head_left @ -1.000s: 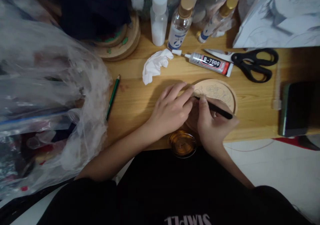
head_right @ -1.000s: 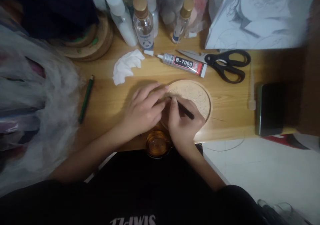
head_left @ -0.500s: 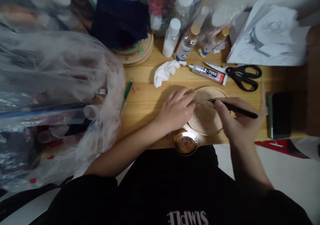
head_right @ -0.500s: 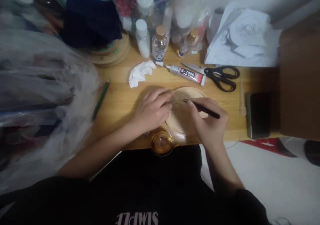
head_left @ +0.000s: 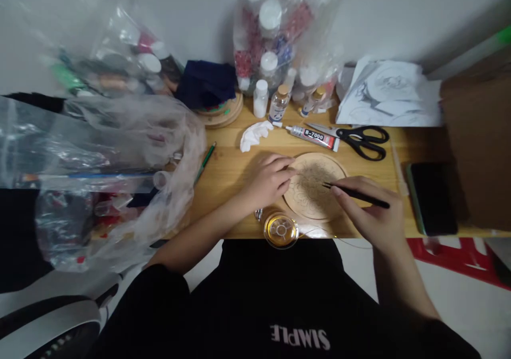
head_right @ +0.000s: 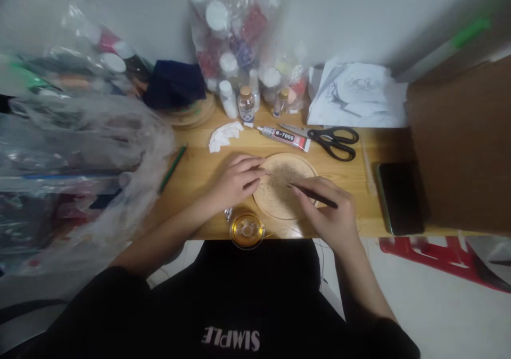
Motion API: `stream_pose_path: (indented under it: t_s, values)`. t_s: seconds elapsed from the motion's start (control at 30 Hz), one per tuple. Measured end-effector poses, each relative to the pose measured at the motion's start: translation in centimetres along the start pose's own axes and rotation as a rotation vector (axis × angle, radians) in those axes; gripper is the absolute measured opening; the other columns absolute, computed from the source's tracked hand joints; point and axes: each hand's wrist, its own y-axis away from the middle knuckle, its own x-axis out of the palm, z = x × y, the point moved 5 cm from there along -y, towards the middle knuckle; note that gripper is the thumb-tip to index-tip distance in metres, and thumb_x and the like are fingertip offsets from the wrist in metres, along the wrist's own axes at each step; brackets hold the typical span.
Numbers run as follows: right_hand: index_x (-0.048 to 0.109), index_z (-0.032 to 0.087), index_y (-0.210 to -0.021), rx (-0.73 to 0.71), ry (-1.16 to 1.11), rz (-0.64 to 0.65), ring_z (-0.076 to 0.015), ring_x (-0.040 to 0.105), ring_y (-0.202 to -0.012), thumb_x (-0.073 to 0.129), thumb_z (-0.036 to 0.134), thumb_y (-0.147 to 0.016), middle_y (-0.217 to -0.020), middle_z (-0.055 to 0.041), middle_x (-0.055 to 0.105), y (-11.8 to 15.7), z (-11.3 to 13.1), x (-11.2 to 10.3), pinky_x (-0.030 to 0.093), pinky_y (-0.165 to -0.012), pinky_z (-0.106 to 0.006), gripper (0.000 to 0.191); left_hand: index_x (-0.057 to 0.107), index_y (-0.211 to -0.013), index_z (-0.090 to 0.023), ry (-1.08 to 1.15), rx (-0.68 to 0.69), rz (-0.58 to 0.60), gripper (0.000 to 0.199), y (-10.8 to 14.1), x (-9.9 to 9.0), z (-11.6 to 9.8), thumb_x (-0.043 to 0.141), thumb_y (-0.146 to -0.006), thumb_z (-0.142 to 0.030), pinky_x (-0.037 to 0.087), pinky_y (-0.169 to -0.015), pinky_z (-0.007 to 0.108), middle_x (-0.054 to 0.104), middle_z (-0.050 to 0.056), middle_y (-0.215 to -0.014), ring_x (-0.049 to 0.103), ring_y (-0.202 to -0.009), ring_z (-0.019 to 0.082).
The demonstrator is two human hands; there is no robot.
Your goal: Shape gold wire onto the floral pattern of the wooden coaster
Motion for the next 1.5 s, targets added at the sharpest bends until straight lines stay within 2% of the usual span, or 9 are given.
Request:
stream_pose_path:
  t_s: [0.33, 0.53, 0.67, 0.93, 1.1, 1.2, 1.3, 1.4, 1.5]
  values:
    - [0.073, 0.021, -0.089, 0.043, -0.137, -0.069, -0.0170, 0.070, -0.081, 0.066, 0.028, -0.085, -0.087, -0.0050, 0.073, 3.2, 0.3, 0.2, 0.059, -0.070, -0.029, 0.011, 0.054, -0.134, -0.011, -0.198, -0.300, 0.085, 0.048, 0.8, -4.9, -0.5, 0.060, -0.088, -0.017, 0.052, -0.093, 0.037, 0.070, 0.010, -0.111, 0.065, -0.103, 0.021]
    - [0.074, 0.022, -0.088, 0.014, -0.232, -0.094, -0.0164, 0.070, -0.078, 0.067, 0.028, -0.084, -0.086, -0.0035, 0.074, 4.8, 0.8, 2.1, 0.059, -0.068, -0.028, 0.010, 0.042, -0.143, -0.010, -0.417, -0.521, 0.229, 0.056, 3.5, -3.3, -2.3, 0.053, -0.089, -0.021, 0.054, -0.087, 0.037, 0.066, 0.017, -0.122, 0.067, -0.103, 0.026]
    - [0.074, 0.023, -0.087, -0.008, -0.265, -0.152, -0.0171, 0.071, -0.077, 0.067, 0.028, -0.084, -0.085, -0.0034, 0.074, 5.1, 1.4, 2.0, 0.059, -0.065, -0.028, 0.009, 0.042, -0.142, -0.011, -0.535, -0.596, 0.281, 0.054, 4.5, -3.0, -2.8, 0.047, -0.089, -0.018, 0.054, -0.078, 0.034, 0.073, 0.013, -0.099, 0.071, -0.089, 0.026]
    - [0.075, 0.022, -0.085, -0.023, -0.293, -0.192, -0.0161, 0.071, -0.076, 0.068, 0.028, -0.083, -0.084, -0.0034, 0.075, 5.5, 1.1, 1.3, 0.058, -0.064, -0.025, 0.010, 0.038, -0.144, -0.004, -0.720, -0.802, 0.200, 0.055, 6.6, -8.9, 0.6, 0.039, -0.089, -0.012, 0.055, -0.074, 0.043, 0.071, 0.021, -0.096, 0.071, -0.087, 0.034]
    - [0.076, 0.021, -0.084, 0.022, -0.299, -0.226, -0.0154, 0.070, -0.075, 0.066, 0.032, -0.084, -0.084, -0.0052, 0.074, 5.5, 0.8, 1.0, 0.057, -0.064, -0.025, 0.015, 0.046, -0.137, -0.006, -0.692, -0.689, 0.158, 0.046, 6.6, -9.0, -1.0, 0.042, -0.091, -0.012, 0.048, -0.098, 0.049, 0.056, 0.024, -0.130, 0.057, -0.120, 0.035]
    - [0.075, 0.020, -0.084, 0.058, -0.289, -0.270, -0.0145, 0.069, -0.073, 0.066, 0.032, -0.084, -0.084, -0.0050, 0.074, 5.6, 0.6, 0.7, 0.056, -0.063, -0.025, 0.015, 0.050, -0.133, -0.013, -0.577, -0.518, 0.197, 0.045, 6.9, -5.7, -5.0, 0.054, -0.094, -0.036, 0.041, -0.111, 0.042, 0.056, 0.015, -0.133, 0.051, -0.128, 0.028]
    - [0.075, 0.020, -0.083, 0.078, -0.266, -0.303, -0.0145, 0.068, -0.072, 0.067, 0.033, -0.083, -0.084, -0.0048, 0.074, 5.7, 0.6, 0.2, 0.056, -0.063, -0.025, 0.015, 0.046, -0.135, -0.015, -0.372, -0.278, 0.213, 0.084, 7.4, -1.8, -8.7, 0.075, -0.072, -0.062, 0.042, -0.111, 0.042, 0.052, 0.013, -0.140, 0.048, -0.130, 0.029]
    - [0.075, 0.020, -0.083, 0.082, -0.235, -0.322, -0.0142, 0.068, -0.072, 0.068, 0.032, -0.082, -0.083, -0.0043, 0.074, 5.6, 0.7, -1.2, 0.055, -0.063, -0.025, 0.014, 0.042, -0.137, -0.013, -0.270, -0.219, 0.126, 0.076, 7.8, -0.3, -9.4, 0.075, -0.078, -0.047, 0.049, -0.102, 0.048, 0.058, 0.016, -0.130, 0.056, -0.118, 0.030]
    - [0.076, 0.022, -0.082, 0.076, -0.181, -0.326, -0.0137, 0.067, -0.071, 0.070, 0.032, -0.080, -0.082, -0.0032, 0.073, 5.2, 0.5, -3.3, 0.054, -0.063, -0.025, 0.012, 0.036, -0.141, -0.014, -0.257, -0.202, 0.139, 0.071, 8.1, -0.8, -8.1, 0.070, -0.081, -0.030, 0.052, -0.096, 0.048, 0.062, 0.014, -0.120, 0.059, -0.109, 0.029]
